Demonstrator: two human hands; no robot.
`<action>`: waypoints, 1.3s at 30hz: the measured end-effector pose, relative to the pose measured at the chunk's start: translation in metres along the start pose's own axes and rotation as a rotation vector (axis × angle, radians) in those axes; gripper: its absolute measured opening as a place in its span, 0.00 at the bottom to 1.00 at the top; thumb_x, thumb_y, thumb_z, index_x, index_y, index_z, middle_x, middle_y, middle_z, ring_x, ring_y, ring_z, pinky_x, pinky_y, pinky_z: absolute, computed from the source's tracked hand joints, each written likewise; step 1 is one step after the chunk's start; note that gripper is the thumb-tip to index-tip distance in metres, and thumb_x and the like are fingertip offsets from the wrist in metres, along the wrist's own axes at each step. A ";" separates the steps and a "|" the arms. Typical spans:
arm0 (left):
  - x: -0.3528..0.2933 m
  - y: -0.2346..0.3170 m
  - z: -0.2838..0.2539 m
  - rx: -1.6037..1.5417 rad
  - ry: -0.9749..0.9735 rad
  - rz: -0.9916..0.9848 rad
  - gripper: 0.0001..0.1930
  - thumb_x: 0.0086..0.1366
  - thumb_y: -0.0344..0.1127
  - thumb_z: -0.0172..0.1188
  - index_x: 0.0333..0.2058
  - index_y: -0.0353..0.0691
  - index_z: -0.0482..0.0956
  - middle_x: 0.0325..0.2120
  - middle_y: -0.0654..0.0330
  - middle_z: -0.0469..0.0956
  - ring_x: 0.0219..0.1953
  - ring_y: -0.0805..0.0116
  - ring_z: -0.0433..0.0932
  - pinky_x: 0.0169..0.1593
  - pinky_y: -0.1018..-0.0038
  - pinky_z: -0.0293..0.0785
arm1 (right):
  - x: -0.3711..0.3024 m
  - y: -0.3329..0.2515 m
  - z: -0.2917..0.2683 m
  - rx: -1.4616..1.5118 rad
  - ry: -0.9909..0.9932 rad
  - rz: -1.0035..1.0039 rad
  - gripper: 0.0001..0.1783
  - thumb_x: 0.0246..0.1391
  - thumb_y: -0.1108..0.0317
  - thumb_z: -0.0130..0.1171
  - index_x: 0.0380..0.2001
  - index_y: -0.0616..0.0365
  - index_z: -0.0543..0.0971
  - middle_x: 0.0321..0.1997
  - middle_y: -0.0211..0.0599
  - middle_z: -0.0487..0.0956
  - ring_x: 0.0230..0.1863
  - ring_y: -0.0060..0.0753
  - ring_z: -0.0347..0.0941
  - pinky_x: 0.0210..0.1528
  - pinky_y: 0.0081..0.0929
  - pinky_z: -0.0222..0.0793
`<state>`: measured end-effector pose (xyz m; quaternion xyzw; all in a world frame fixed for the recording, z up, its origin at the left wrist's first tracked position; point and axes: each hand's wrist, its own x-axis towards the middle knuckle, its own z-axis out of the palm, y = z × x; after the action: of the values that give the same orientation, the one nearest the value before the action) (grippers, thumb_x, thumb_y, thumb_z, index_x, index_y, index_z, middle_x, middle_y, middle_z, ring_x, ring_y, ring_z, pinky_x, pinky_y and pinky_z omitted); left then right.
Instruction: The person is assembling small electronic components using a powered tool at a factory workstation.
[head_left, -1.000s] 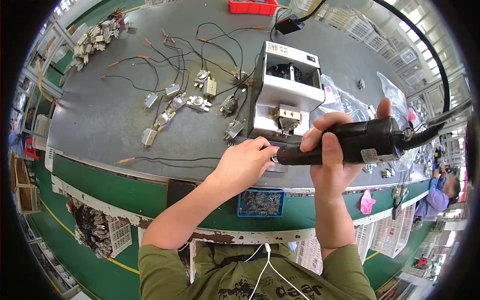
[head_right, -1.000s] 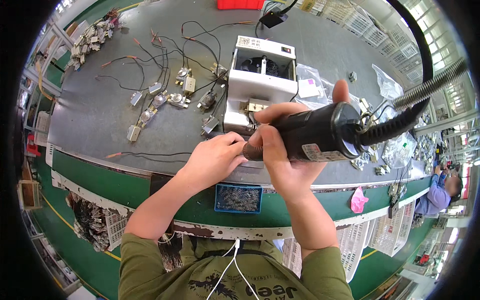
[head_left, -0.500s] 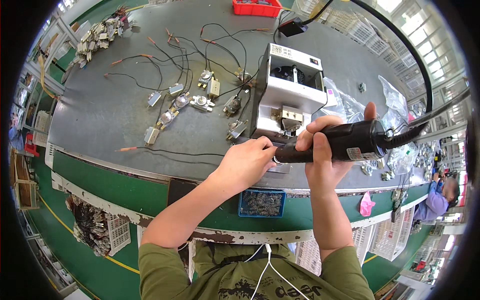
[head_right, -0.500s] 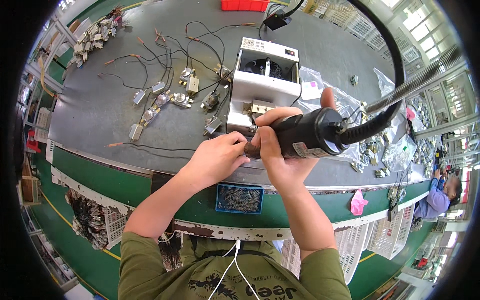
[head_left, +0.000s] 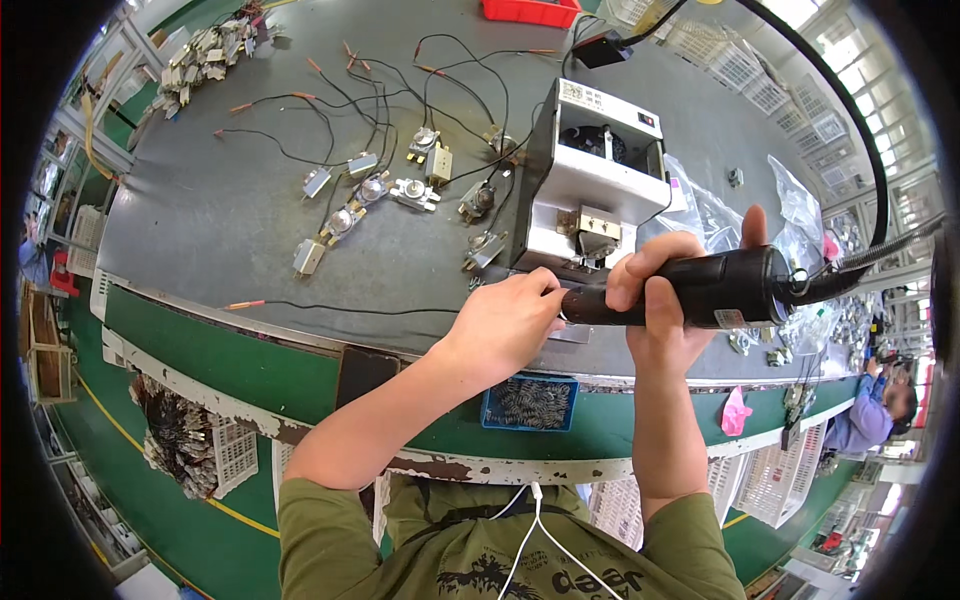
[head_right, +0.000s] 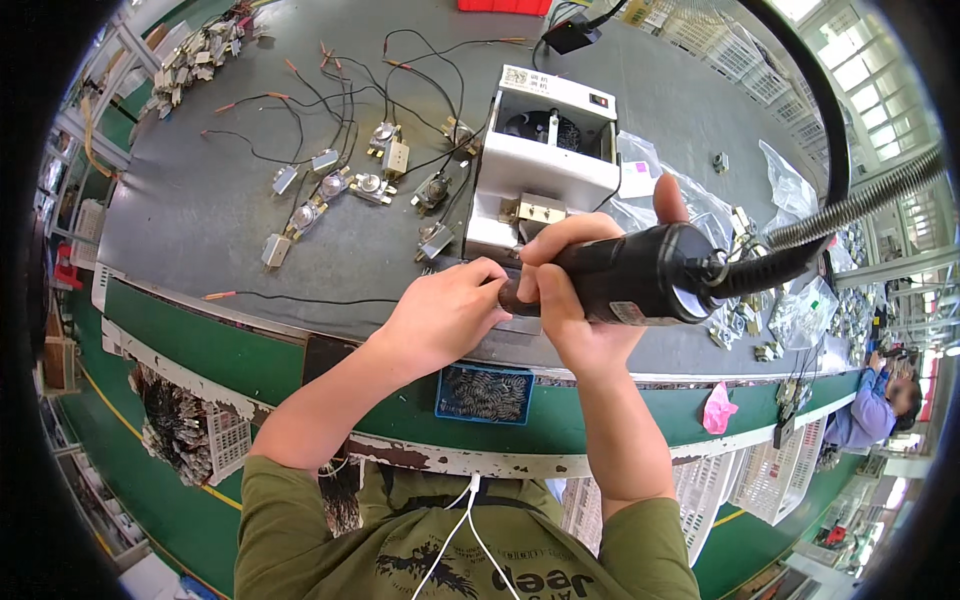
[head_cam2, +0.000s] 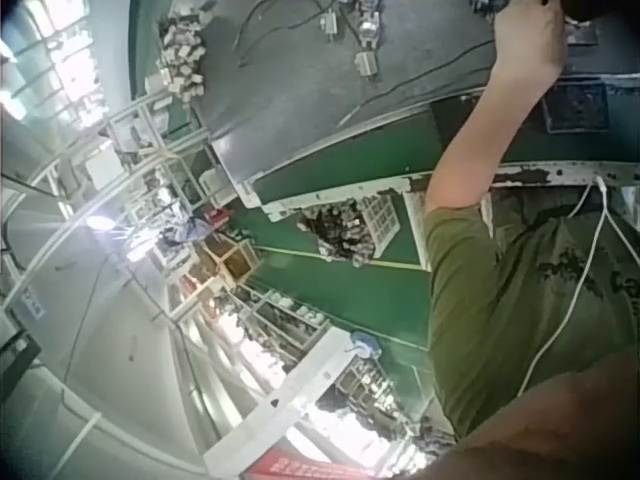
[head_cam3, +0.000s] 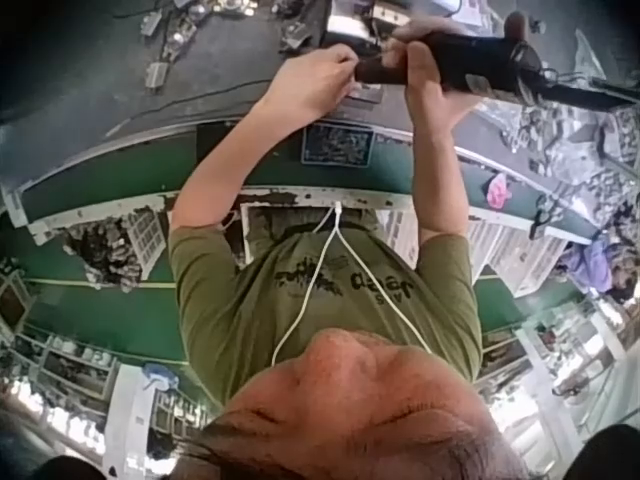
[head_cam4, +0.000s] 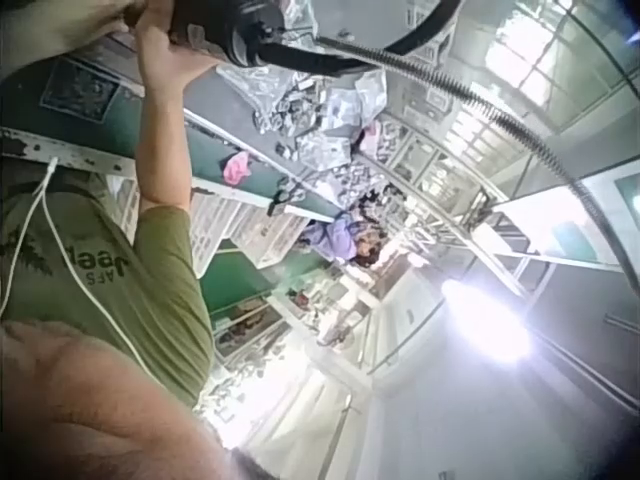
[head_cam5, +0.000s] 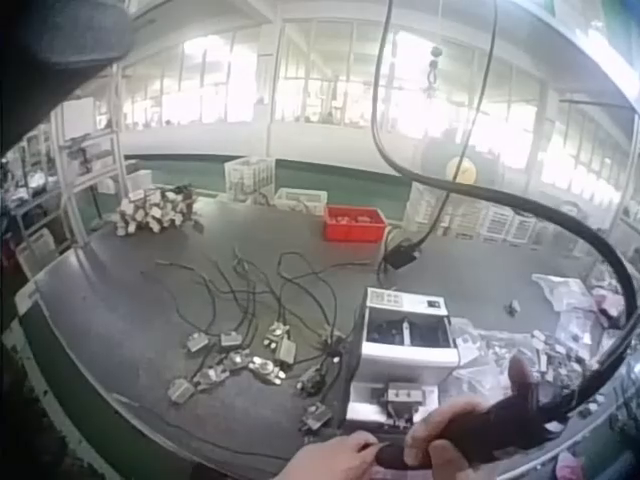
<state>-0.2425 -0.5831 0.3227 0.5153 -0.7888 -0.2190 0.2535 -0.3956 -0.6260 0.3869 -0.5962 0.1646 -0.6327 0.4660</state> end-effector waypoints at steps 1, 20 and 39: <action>0.000 0.001 -0.001 -0.010 0.002 0.000 0.13 0.62 0.38 0.65 0.40 0.35 0.77 0.43 0.59 0.76 0.42 0.55 0.80 0.43 0.63 0.79 | 0.000 0.000 -0.002 -0.042 -0.023 -0.004 0.56 0.55 0.79 0.61 0.75 0.42 0.36 0.35 0.45 0.78 0.24 0.28 0.74 0.30 0.28 0.76; 0.000 -0.010 -0.001 -0.013 -0.045 -0.020 0.13 0.61 0.40 0.65 0.42 0.41 0.79 0.43 0.60 0.77 0.44 0.55 0.80 0.45 0.62 0.79 | 0.008 0.007 0.003 -0.084 -0.158 0.006 0.56 0.55 0.77 0.63 0.75 0.44 0.38 0.33 0.44 0.77 0.23 0.27 0.73 0.28 0.26 0.74; 0.002 -0.010 -0.008 0.049 -0.131 -0.082 0.16 0.63 0.42 0.65 0.47 0.43 0.77 0.45 0.61 0.76 0.45 0.57 0.80 0.43 0.61 0.80 | 0.013 0.000 0.019 -0.170 -0.119 0.100 0.51 0.50 0.87 0.59 0.72 0.61 0.44 0.39 0.45 0.80 0.30 0.25 0.79 0.34 0.21 0.77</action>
<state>-0.2315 -0.5893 0.3234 0.5379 -0.7870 -0.2429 0.1795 -0.3763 -0.6297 0.3986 -0.6611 0.2195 -0.5559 0.4537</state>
